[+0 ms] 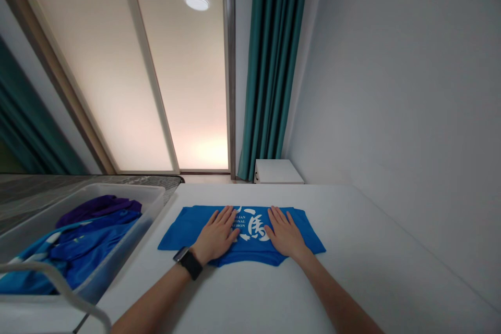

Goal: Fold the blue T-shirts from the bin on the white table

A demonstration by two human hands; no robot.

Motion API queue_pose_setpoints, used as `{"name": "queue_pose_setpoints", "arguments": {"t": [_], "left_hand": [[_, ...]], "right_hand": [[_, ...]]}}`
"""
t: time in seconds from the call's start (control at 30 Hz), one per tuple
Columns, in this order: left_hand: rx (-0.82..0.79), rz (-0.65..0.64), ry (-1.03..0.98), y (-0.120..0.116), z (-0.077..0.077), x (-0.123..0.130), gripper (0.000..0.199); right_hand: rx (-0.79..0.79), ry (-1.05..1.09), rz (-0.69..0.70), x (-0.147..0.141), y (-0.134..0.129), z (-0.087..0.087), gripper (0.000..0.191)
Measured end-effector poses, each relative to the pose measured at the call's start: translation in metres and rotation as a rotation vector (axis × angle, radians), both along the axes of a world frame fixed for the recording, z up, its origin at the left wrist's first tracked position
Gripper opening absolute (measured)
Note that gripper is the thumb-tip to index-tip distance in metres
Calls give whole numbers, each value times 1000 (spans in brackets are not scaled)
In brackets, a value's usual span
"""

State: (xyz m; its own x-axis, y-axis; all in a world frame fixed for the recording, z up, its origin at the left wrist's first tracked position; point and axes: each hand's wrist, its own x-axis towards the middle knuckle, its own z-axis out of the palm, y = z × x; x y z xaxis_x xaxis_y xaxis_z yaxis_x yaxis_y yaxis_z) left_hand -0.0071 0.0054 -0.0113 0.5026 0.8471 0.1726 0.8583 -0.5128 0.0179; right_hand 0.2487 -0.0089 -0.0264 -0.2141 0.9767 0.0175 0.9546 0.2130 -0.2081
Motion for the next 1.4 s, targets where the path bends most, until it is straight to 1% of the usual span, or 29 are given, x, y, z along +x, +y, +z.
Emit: {"name": "queue_pose_setpoints", "arguments": {"t": [0.1,0.2,0.37,0.57,0.63,0.7,0.8,0.93,1.0,1.1,1.17,1.23,1.33,1.4], "left_hand": [[-24,-64,-11,-4,-2,32,60],[-12,-79,-11,-7,-6,44,59],[32,-93,-18,-5,-12,41,58],[24,-101,2,-3,-14,39,59],[24,-108,-2,-2,-15,39,59],[31,-111,-12,-2,-16,39,59],[18,-107,-23,1,-15,39,58],[-79,-87,-40,4,-5,39,55],[-83,-76,-69,2,3,44,51],[-63,-129,-130,-5,17,64,41],[-68,-218,-157,-14,25,86,35],[-55,-290,-147,-22,31,114,30],[-31,-413,-115,-32,30,157,22],[-8,-491,-86,-34,26,181,20]], "right_hand": [[22,23,8,-2,-1,0,68],[34,46,12,-1,0,-2,65],[20,58,43,13,0,-3,59],[-35,37,-23,48,-4,-4,62],[-49,64,-12,58,-3,-6,63],[-50,126,22,70,0,-7,62],[-41,310,40,88,3,-10,57],[-4,577,-76,110,5,-15,51],[27,681,-108,115,5,-15,49],[58,803,-148,116,5,-14,46],[62,919,-192,116,5,-13,42],[64,1110,-227,118,6,-15,41],[67,1413,-245,121,7,-18,41],[64,1535,-247,122,8,-19,40]]}}
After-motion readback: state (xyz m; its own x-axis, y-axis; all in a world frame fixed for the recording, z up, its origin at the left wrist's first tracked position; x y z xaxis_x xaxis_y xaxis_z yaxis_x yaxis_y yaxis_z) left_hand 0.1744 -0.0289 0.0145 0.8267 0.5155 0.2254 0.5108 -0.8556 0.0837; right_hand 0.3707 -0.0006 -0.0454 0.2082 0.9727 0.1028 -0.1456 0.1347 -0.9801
